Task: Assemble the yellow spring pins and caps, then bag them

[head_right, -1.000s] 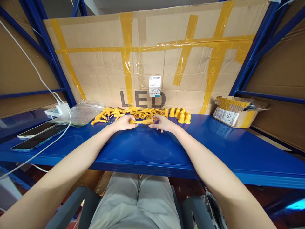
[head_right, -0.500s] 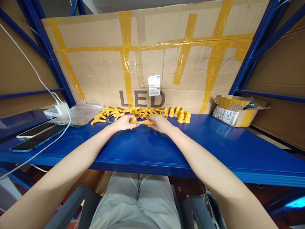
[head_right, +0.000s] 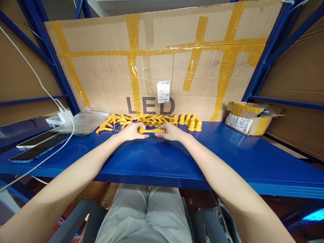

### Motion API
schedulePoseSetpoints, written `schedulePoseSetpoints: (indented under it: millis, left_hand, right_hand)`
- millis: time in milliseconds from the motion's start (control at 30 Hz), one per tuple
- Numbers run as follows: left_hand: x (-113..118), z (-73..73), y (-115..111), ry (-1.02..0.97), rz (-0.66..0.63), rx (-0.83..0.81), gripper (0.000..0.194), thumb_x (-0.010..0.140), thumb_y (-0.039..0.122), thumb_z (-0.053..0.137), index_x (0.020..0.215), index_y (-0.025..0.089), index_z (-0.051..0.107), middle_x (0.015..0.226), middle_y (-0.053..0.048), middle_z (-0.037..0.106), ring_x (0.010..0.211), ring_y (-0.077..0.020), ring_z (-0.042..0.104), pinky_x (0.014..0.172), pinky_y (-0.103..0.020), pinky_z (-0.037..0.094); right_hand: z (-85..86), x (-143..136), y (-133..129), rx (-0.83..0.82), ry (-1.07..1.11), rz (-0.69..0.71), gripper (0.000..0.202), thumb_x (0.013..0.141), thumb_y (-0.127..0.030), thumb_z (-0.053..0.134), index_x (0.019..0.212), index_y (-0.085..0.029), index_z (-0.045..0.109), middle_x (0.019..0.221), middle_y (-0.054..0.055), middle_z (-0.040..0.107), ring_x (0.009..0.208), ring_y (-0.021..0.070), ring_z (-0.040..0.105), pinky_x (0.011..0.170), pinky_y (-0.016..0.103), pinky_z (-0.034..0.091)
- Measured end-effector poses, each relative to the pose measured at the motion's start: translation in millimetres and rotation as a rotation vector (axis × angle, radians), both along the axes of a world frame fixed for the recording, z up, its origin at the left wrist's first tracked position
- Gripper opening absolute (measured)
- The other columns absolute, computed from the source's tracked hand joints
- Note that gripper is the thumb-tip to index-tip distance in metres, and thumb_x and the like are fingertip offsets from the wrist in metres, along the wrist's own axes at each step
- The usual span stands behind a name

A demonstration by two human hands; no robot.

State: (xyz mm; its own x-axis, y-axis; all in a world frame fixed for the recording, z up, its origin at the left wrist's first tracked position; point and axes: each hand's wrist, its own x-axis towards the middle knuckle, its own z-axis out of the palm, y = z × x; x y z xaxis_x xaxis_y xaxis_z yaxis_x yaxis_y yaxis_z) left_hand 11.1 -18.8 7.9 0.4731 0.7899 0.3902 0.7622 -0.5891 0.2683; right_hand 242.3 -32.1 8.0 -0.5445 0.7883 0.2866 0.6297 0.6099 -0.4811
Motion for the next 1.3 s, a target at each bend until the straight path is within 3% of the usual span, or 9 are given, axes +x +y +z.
schedulePoseSetpoints:
  millis: [333, 667, 800, 900, 1067, 1167, 1300]
  left_hand:
    - [2, 3.4, -6, 0.162, 0.031, 0.183, 0.043, 0.070, 0.057, 0.061, 0.095, 0.022, 0.060, 0.076, -0.004, 0.065, 0.072, -0.0253, 0.063, 0.063, -0.030, 0.042]
    - [4, 7.3, -11, 0.149, 0.017, 0.167, 0.047, 0.071, 0.057, 0.062, 0.103, 0.022, 0.060, 0.086, -0.006, 0.068, 0.085, -0.0294, 0.065, 0.068, -0.031, 0.045]
    - [3, 6.5, -8, 0.128, 0.018, 0.146, 0.044, 0.069, 0.055, 0.065, 0.099, 0.023, 0.060, 0.081, -0.005, 0.067, 0.081, -0.0284, 0.064, 0.066, -0.030, 0.044]
    - [2, 4.3, -4, 0.138, 0.002, 0.107, 0.039, 0.067, 0.054, 0.066, 0.089, 0.022, 0.060, 0.075, -0.004, 0.067, 0.074, -0.0264, 0.064, 0.063, -0.030, 0.042]
    - [0, 1.9, 0, 0.044, -0.023, -0.074, 0.036, 0.064, 0.053, 0.068, 0.077, 0.022, 0.056, 0.059, 0.002, 0.063, 0.062, -0.0196, 0.061, 0.062, -0.027, 0.042]
    - [0, 2.0, 0, -0.008, -0.025, -0.098, 0.034, 0.064, 0.051, 0.068, 0.075, 0.022, 0.054, 0.055, 0.004, 0.062, 0.058, -0.0179, 0.059, 0.061, -0.027, 0.041]
    - [0, 2.0, 1, 0.027, -0.011, -0.004, 0.032, 0.066, 0.051, 0.066, 0.074, 0.023, 0.055, 0.056, 0.003, 0.060, 0.058, -0.0192, 0.058, 0.061, -0.028, 0.040]
  right_hand:
    - [1.3, 5, 4, -0.277, 0.216, 0.029, 0.046, 0.062, -0.057, 0.071, 0.074, -0.013, 0.067, 0.065, 0.003, 0.060, 0.058, 0.0128, 0.054, 0.058, 0.029, 0.044]
    - [3.6, 6, -2, -0.412, 0.341, 0.054, 0.043, 0.066, -0.054, 0.071, 0.067, -0.012, 0.066, 0.051, -0.001, 0.053, 0.050, 0.0092, 0.045, 0.052, 0.027, 0.035]
    - [1.3, 5, -1, -0.473, 0.364, 0.061, 0.044, 0.066, -0.056, 0.070, 0.072, -0.012, 0.067, 0.052, -0.001, 0.053, 0.049, 0.0099, 0.046, 0.053, 0.027, 0.037]
    - [-2.0, 0, 1, -0.389, 0.238, 0.001, 0.045, 0.067, -0.057, 0.068, 0.073, -0.013, 0.067, 0.060, 0.001, 0.059, 0.055, 0.0116, 0.051, 0.057, 0.027, 0.039]
    - [-6.1, -4, 6, -0.028, 0.040, -0.039, 0.037, 0.069, -0.046, 0.069, 0.087, -0.015, 0.067, 0.078, 0.003, 0.065, 0.068, 0.0155, 0.055, 0.063, 0.027, 0.038]
    - [-5.0, -4, 5, 0.125, -0.037, 0.019, 0.029, 0.076, -0.044, 0.062, 0.075, -0.015, 0.062, 0.070, 0.002, 0.060, 0.063, 0.0144, 0.051, 0.060, 0.027, 0.034]
    - [-2.2, -6, 1, 0.167, -0.080, 0.019, 0.031, 0.080, -0.041, 0.057, 0.062, -0.017, 0.051, 0.058, -0.001, 0.049, 0.054, 0.0109, 0.042, 0.054, 0.026, 0.028]
